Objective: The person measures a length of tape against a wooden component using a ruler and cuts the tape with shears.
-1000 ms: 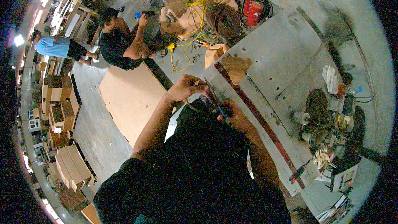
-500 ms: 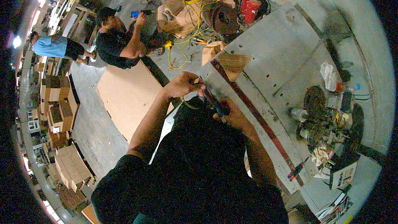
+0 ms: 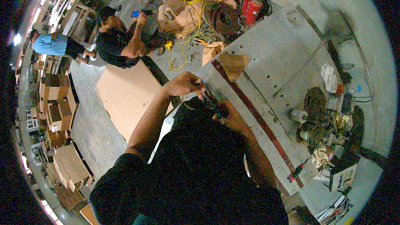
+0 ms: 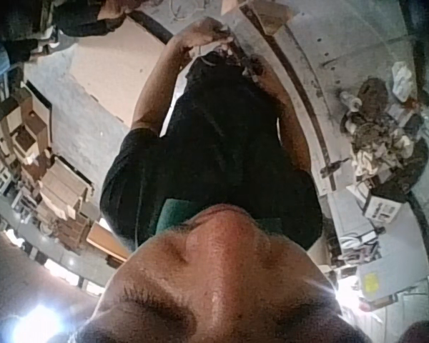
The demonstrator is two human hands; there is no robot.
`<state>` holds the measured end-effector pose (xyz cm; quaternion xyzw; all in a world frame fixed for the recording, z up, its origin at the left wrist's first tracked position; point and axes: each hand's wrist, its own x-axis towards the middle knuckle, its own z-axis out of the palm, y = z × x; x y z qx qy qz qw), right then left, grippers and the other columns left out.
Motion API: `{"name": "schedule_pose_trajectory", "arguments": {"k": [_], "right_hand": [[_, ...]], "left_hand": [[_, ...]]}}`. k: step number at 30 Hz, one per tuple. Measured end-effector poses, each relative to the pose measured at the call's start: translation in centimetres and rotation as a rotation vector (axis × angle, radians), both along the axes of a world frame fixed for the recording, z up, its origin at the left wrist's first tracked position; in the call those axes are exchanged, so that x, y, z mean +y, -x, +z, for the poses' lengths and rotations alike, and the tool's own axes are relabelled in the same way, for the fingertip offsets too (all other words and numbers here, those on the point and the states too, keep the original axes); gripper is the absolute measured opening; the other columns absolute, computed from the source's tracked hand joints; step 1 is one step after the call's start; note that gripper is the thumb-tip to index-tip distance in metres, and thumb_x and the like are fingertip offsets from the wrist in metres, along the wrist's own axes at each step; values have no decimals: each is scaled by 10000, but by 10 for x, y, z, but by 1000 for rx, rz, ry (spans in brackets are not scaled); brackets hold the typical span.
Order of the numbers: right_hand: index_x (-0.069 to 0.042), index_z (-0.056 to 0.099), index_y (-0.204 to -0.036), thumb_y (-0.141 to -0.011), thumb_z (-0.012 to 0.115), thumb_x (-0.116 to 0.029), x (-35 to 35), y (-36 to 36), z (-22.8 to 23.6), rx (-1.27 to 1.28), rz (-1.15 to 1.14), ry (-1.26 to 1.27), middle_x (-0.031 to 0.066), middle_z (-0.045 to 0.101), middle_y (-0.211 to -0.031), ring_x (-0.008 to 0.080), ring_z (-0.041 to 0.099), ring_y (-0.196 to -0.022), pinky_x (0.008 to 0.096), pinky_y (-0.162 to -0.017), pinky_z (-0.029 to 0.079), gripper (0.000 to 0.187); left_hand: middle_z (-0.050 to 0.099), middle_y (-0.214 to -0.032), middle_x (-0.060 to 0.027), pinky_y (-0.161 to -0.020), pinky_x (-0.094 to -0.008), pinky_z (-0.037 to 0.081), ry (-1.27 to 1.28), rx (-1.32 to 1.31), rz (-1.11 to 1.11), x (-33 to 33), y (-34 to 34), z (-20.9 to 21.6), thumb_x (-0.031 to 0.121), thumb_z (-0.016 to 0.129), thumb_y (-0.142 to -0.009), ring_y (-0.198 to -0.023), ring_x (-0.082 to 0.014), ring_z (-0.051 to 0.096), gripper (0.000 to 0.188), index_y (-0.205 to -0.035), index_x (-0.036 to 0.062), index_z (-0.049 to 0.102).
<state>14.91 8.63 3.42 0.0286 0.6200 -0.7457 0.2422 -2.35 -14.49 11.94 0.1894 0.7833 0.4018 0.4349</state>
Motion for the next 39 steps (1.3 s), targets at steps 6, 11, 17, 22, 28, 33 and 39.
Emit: {"name": "schedule_pose_trajectory", "arguments": {"k": [6,11,17,22,28,33,39], "right_hand": [[-43,499,-1166,-851,730,-56,0,-7,-27,94,-5,-173,25,573,-960,138,576,-888,291,-825,475,390],[-41,505,-1150,-874,730,-75,-6,5,6,92,5,-147,35,592,-965,129,578,-906,294,-827,476,358],[-42,532,-1105,-887,730,-109,-9,12,20,-13,-19,41,42,605,-959,123,582,-924,303,-836,476,302],[-37,539,-1089,-873,750,-119,-13,18,23,-60,-12,23,50,604,-985,141,598,-912,319,-819,490,312],[-30,535,-1093,-848,779,-116,-13,18,18,-53,-12,87,54,598,-1007,162,606,-923,324,-810,503,356],[-15,529,-1102,-811,818,-213,-12,21,39,-74,-25,181,57,586,-1008,167,612,-943,327,-813,507,456],[-12,549,-1064,-784,829,-331,-14,24,43,-80,-36,170,54,576,-982,153,606,-874,303,-777,497,509]], "left_hand": [[751,-761,-11,-617,-314,448,-7,58,-39,0,2,-4,295,697,-918,-670,-103,579,265,-823,52,747],[748,-755,-11,-611,-322,442,-15,57,-37,-3,4,-4,336,690,-921,-647,-131,574,303,-792,70,753],[747,-761,-12,-596,-330,424,-2,89,-65,-8,9,-2,350,690,-918,-626,-135,552,304,-778,87,753],[750,-767,-8,-584,-330,416,-54,109,-33,-16,11,-6,345,693,-915,-622,-122,544,303,-776,83,754],[753,-776,-9,-586,-329,424,8,92,-53,-17,13,3,333,692,-916,-621,-121,543,287,-800,80,766],[724,-740,-30,-598,-337,423,-33,52,-42,-22,13,6,391,717,-896,-638,-146,544,317,-800,94,778],[715,-735,-36,-637,-335,440,-57,48,-34,-24,13,7,426,723,-890,-667,-149,557,355,-786,90,777]]}}
